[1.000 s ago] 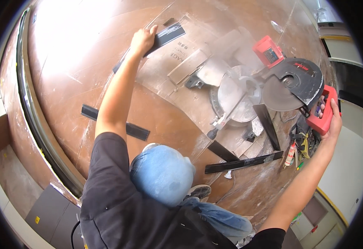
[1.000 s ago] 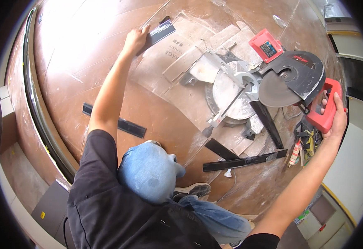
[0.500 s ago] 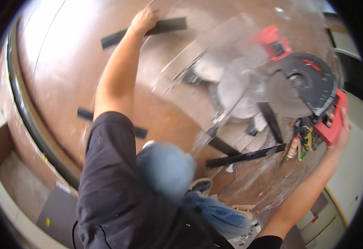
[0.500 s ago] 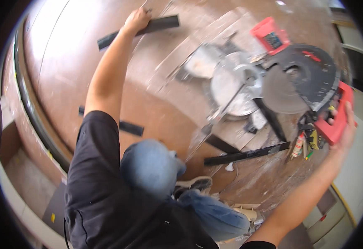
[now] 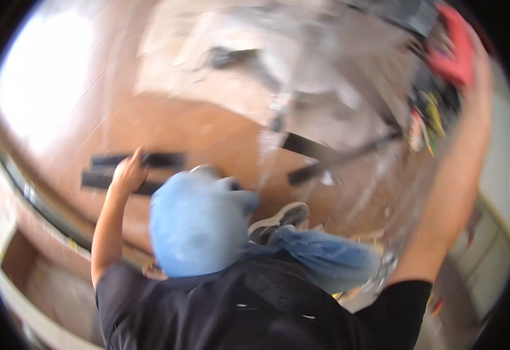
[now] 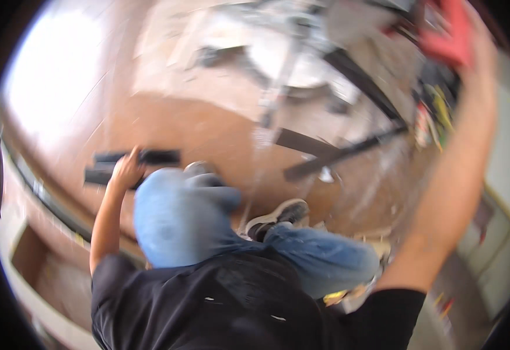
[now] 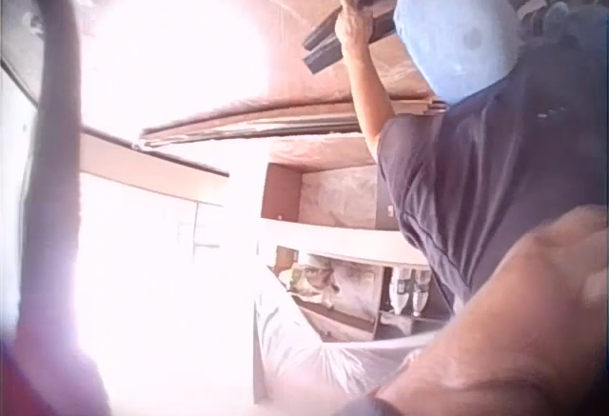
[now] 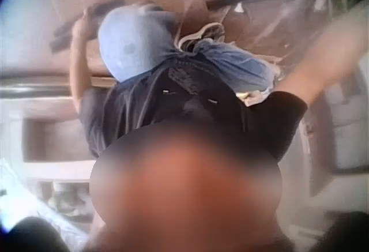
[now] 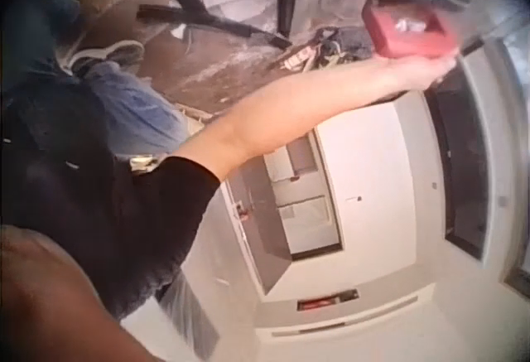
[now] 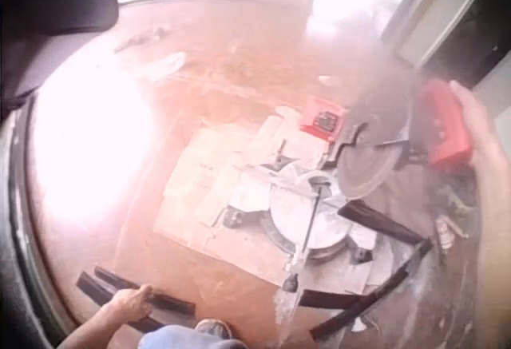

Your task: Measure, cut, and prepare black baseboard or trim strips for installation using a miter saw.

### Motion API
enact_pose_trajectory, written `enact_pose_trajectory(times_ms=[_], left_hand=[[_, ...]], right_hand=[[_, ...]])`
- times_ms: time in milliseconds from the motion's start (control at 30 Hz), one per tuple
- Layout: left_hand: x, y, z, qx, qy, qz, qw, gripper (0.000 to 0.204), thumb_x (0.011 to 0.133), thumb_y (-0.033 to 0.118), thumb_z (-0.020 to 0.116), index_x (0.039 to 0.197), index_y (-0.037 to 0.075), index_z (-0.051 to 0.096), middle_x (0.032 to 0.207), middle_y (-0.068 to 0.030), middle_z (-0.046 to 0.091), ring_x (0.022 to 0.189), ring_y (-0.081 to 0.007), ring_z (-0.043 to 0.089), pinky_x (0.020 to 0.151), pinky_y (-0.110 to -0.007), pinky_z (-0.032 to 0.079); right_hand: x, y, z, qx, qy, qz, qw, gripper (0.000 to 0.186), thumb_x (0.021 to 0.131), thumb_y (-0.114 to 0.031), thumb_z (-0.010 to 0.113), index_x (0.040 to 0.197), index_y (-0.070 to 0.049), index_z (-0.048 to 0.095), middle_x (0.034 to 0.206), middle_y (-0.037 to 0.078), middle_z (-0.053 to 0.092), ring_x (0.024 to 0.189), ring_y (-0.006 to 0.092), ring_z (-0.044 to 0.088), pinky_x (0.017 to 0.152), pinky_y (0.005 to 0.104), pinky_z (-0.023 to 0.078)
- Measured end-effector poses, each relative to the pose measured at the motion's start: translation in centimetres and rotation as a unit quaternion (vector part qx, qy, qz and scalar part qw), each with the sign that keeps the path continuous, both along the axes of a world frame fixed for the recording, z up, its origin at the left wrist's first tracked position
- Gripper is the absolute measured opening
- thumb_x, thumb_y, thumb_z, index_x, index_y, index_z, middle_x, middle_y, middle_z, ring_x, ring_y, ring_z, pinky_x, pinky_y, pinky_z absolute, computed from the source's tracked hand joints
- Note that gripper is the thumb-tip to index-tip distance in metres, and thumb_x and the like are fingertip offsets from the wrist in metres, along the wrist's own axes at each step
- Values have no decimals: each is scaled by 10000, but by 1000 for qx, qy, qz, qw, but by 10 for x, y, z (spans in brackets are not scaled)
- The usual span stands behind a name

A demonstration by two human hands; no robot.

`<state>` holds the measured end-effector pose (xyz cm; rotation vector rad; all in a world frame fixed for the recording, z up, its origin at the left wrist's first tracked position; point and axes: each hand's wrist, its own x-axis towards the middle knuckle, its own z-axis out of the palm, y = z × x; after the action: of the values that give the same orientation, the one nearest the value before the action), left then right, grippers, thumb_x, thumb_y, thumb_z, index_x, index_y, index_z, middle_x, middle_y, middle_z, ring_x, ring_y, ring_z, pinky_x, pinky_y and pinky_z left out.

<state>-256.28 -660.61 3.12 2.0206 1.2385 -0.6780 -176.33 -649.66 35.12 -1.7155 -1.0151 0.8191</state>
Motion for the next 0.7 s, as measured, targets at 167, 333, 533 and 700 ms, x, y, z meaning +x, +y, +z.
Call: enact_pose_trajectory(times_ms=[167,333,533,700], left_hand=[[49,-5,14,8,62,-39,997,673,885,340,751,1425,112,421,1011,-286,727,904,-473,712,766,-560,570],[61,3,17,30,78,-69,994,638,895,335,740,1403,113,426,1005,-287,727,900,-475,712,758,-565,567],[60,5,19,46,103,-74,991,596,906,330,727,1377,114,432,997,-289,727,895,-479,711,747,-570,563],[43,6,17,57,124,-64,989,562,916,325,716,1356,115,437,991,-290,727,891,-481,711,738,-575,560]], right_hand=[[-29,-91,-24,162,-118,-269,942,478,1021,-390,655,1275,13,617,1129,128,693,959,210,676,847,379,566],[5,-288,-196,-58,-320,-391,861,473,873,-389,795,974,45,636,852,179,681,808,327,672,747,465,526],[-43,-435,-344,-376,-156,-487,773,910,814,-483,847,1355,150,480,1317,365,615,1274,452,601,1079,466,480],[-41,-407,-371,-483,-143,-496,708,1066,742,-616,853,1361,138,423,1306,348,627,1252,436,625,1072,460,497]])
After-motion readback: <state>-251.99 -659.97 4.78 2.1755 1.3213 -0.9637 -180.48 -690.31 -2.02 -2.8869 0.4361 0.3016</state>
